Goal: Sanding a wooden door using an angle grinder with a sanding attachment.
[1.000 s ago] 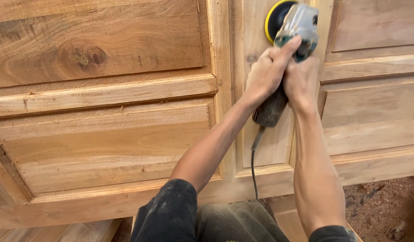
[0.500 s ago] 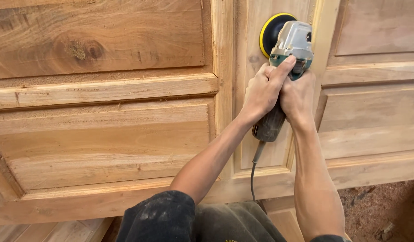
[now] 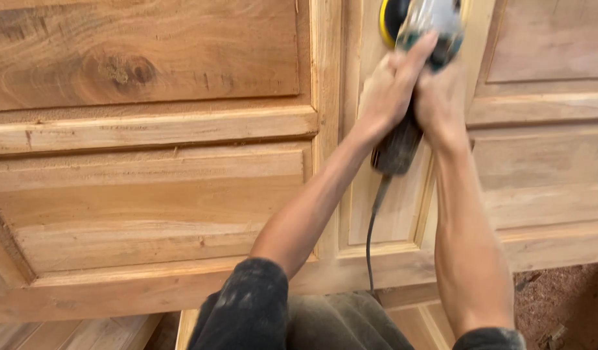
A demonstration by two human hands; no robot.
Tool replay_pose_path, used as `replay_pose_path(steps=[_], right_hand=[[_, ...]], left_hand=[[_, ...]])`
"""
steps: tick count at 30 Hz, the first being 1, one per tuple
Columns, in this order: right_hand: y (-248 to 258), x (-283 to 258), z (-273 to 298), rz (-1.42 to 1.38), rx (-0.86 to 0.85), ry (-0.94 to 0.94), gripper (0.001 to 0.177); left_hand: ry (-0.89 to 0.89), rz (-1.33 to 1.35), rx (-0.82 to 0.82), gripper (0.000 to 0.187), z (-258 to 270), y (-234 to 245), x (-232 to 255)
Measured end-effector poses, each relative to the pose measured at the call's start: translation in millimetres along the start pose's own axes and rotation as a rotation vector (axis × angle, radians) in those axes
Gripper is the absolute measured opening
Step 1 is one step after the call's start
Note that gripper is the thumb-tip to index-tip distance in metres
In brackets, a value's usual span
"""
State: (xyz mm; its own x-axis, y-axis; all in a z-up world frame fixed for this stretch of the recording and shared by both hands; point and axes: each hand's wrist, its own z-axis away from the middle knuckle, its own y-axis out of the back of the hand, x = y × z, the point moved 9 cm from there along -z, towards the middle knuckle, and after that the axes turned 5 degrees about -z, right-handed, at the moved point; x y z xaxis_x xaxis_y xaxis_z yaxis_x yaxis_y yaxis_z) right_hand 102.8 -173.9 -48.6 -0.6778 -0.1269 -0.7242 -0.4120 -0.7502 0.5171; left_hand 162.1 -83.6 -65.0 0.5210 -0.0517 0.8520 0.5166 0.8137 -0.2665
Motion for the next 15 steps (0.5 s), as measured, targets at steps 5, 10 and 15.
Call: replay_pose_path(steps=[5, 10, 15], right_hand=[[-2.7, 14.7, 51.6, 0.051, -0.029, -0.027, 0.034], [3.7, 16.8, 38.8, -0.032, -0.021, 0.017, 0.022], [-7.7, 18.5, -12.0, -0.058, -0.105, 0.074, 0.028]], left_hand=[[0.437, -0.153, 0.021, 0.088, 60.4, 7.8, -23.2], [0.423, -0.150, 0.020, 0.087, 46.7, 0.3, -24.5], [0.285, -0.089, 0.093, 0.076, -0.5, -4.7, -24.1]])
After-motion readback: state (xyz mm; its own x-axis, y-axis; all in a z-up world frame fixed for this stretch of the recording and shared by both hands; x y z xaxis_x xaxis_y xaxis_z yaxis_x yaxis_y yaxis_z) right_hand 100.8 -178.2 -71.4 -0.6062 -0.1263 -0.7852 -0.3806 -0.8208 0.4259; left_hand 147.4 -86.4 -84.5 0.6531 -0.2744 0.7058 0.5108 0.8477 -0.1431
